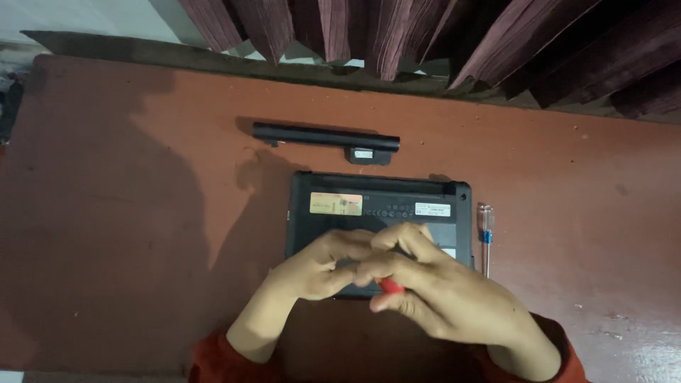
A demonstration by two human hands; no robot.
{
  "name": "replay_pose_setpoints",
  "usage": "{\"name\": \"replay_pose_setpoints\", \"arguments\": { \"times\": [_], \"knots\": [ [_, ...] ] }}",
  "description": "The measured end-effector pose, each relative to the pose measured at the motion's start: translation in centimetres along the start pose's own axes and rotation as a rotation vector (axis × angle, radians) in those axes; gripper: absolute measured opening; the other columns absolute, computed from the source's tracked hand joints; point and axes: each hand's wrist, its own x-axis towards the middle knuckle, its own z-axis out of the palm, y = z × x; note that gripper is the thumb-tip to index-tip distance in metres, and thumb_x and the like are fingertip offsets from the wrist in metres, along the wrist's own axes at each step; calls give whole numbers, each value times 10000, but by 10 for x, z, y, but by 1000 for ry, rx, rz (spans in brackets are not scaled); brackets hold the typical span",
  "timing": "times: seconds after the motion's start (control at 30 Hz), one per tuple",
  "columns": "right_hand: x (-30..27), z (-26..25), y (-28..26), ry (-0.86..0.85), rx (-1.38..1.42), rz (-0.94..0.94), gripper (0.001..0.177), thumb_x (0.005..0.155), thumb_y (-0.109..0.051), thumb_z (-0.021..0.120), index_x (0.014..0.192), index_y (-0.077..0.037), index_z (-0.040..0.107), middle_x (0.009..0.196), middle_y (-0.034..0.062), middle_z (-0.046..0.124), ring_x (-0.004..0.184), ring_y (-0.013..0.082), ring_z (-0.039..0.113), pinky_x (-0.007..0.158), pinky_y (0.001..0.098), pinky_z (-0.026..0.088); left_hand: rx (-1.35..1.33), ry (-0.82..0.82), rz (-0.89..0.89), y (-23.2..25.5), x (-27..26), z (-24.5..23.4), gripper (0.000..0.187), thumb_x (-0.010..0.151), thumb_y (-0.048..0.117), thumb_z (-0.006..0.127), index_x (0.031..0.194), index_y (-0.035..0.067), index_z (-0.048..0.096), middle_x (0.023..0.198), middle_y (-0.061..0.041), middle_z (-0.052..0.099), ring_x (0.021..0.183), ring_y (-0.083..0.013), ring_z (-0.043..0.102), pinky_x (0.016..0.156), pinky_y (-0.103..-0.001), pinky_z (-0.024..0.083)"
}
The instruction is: Using a screwdriver to remove screws from the back panel of a laptop and removing an internal RAM component.
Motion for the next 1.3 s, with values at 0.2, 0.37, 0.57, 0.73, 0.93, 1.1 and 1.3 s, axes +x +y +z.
{"name": "replay_pose_setpoints", "arguments": {
  "times": [0.2, 0.37, 0.57, 0.73, 0.93, 1.1, 1.3],
  "knots": [
    [0, -6, -7, 105, 34, -114, 294, 979, -78, 484, 1264, -10, 508, 1287, 137, 629, 1294, 338, 584, 1220, 521, 328, 54, 189, 33, -1, 8, 7, 179, 875, 296, 706, 939, 159, 609, 903, 39, 598, 831, -130, 550, 785, -280, 453],
    [-9, -7, -17, 205, -93, -63, 367, 811, -210, 770, 1130, -48, 692, 1129, 96, 453, 1107, 257, 507, 915, 367, 547, 18, 219, 130, 1, 14, 20, 233, 865, 193, 673, 819, 177, 444, 883, 29, 477, 816, -139, 461, 758, -276, 358],
    [-13, -12, -16, 152, -30, -3, 399, 896, 83, 528, 1264, -68, 561, 1269, 153, 611, 1224, 324, 614, 1011, 428, 572, 154, 358, 81, -27, 26, 37, 353, 780, 64, 728, 766, 171, 391, 682, 41, 421, 597, -93, 370, 561, -263, 293],
    [-11, -17, -13, 196, -58, -50, 339, 950, -20, 471, 1274, -77, 551, 1273, 139, 577, 1167, 299, 626, 962, 394, 565, 191, 127, 86, -3, 15, 11, 264, 948, 382, 553, 1063, 152, 612, 967, 1, 580, 883, -175, 531, 845, -328, 435],
    [-13, -23, -20, 172, -148, -37, 343, 949, -50, 529, 1280, -121, 589, 1245, 122, 542, 1144, 282, 622, 936, 361, 573, 250, 156, 78, -6, 13, 9, 300, 1005, 344, 492, 934, 123, 682, 895, 1, 668, 820, -193, 576, 822, -344, 439],
    [-12, -12, -26, 242, -352, 67, 394, 845, -98, 712, 1226, -105, 611, 1035, 65, 576, 862, 180, 659, 727, 290, 612, 141, 94, 77, -13, 12, 9, 361, 1031, 383, 432, 983, 120, 674, 912, 0, 681, 846, -181, 579, 823, -338, 457],
    [-7, -10, -26, 335, -726, 43, 300, 891, -136, 688, 1157, -17, 617, 1091, 81, 639, 892, 192, 658, 714, 330, 562, 26, 114, 2, -20, 12, 9, 279, 1010, 353, 516, 1132, 134, 639, 949, 12, 636, 874, -154, 564, 806, -306, 452]
  ]
}}
